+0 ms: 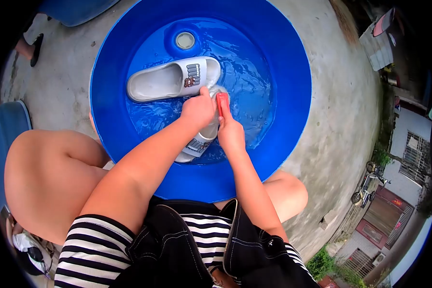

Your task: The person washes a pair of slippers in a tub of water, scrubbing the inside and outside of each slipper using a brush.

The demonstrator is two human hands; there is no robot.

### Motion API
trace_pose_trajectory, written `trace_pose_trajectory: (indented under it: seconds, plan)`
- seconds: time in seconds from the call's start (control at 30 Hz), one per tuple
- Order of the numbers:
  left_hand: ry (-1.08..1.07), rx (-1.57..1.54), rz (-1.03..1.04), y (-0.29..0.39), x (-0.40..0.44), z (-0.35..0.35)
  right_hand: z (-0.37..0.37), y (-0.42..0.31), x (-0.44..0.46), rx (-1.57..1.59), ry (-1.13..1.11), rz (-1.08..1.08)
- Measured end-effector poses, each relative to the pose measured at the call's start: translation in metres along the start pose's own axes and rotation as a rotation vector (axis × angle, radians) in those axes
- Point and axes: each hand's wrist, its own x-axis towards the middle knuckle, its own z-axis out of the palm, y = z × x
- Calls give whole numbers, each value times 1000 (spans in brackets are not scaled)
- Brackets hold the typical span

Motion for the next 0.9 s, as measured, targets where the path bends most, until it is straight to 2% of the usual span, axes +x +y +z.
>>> trace_pose_trajectory:
  seconds: [0.07, 0.17, 0.23, 0.27, 0.33, 0.4, 0.47, 0.53, 0.6, 0.67, 0.73, 0.9]
  plan:
    - [66, 131, 70, -4, 4, 9, 5, 4, 9, -40, -3, -36]
    - [109, 83, 66, -5, 4, 16, 9, 4, 2, -70, 11, 11]
    - [79, 64, 64, 6, 1, 7, 10, 3, -11, 191, 53, 22]
    - [46, 51, 62, 13, -1, -2, 9, 3, -15, 195, 49, 21]
    - [44, 44, 140, 36, -6, -30, -6, 3, -15, 207, 219, -64]
    - [30, 6, 109, 55, -6, -64, -26, -3, -2, 255, 310, -156]
    - [106, 56, 80, 64, 3, -86, -54, -22, 9, 296, 251, -175]
    - [92, 68, 32, 61, 16, -99, -59, -33, 26, 259, 191, -202]
    - [169, 156, -26, 32, 40, -96, -47, -48, 44, 110, 97, -209]
    - [157, 206, -50, 11, 45, -96, -25, -56, 54, 84, 64, -179]
    - [87, 337, 109, 8, 48, -96, -20, -58, 56, 70, 61, -144]
    - [145, 204, 26, -6, 63, -83, -16, -61, 73, 2, 104, -153]
